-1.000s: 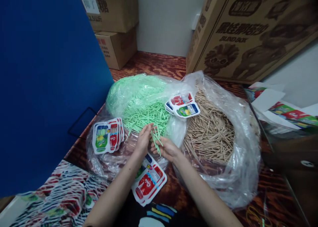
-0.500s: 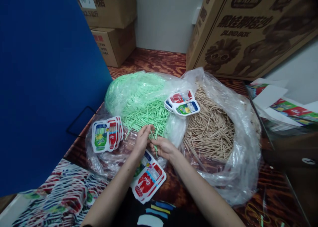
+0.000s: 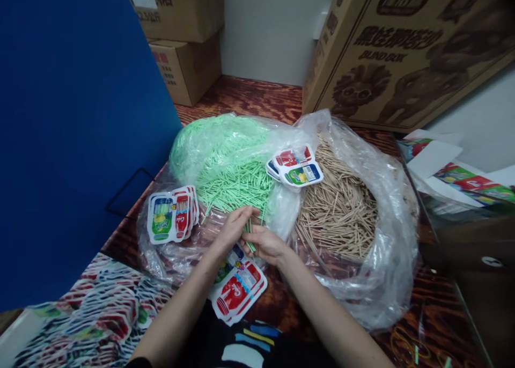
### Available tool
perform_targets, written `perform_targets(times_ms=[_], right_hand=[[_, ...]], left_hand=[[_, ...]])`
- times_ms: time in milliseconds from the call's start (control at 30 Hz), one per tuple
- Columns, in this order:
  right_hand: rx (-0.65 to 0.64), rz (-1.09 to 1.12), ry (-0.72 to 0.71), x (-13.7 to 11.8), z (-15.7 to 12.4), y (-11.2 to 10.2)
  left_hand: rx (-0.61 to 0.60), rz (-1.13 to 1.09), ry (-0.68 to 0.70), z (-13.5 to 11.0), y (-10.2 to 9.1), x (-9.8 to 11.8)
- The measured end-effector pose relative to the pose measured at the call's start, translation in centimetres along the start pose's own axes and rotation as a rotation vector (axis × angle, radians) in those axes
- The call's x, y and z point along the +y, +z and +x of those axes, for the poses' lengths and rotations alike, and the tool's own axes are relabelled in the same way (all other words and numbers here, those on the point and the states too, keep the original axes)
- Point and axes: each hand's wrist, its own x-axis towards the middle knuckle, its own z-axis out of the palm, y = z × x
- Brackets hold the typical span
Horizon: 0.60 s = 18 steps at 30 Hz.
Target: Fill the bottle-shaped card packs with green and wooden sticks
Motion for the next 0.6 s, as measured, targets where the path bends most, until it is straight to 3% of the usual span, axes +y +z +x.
perform_targets(times_ms=[100, 233, 300, 367, 500, 600], right_hand=[[0.14, -0.269, -0.056, -0.5, 0.1, -0.4], [0.618, -1.008, -0.19, -1.4, 0.9, -0.5], [0.721, -1.317, -0.156, -1.5, 1.5, 0.1], [0.754, -1.486, -0.097, -1.5, 1.9, 0.8], [0.752, -1.497, -0.083, -1.6, 2.1, 0.7], [0.702, -1.193, -0.205, -2.0, 1.8, -1.0]], left_hand=[[0.096, 0.033, 0.044, -0.7, -1.2, 0.0], [0.315, -0.004, 0.104, -1.1, -3.0, 0.0], [0.336, -0.019, 0.09, -1.1, -3.3, -0.1], [0.31, -0.026, 0.081, -1.2, -3.2, -0.2], [0.273, -0.042, 0.079, -1.3, -2.8, -0.4], [0.281, -0.041, 0.092, -1.3, -2.8, -0.5]])
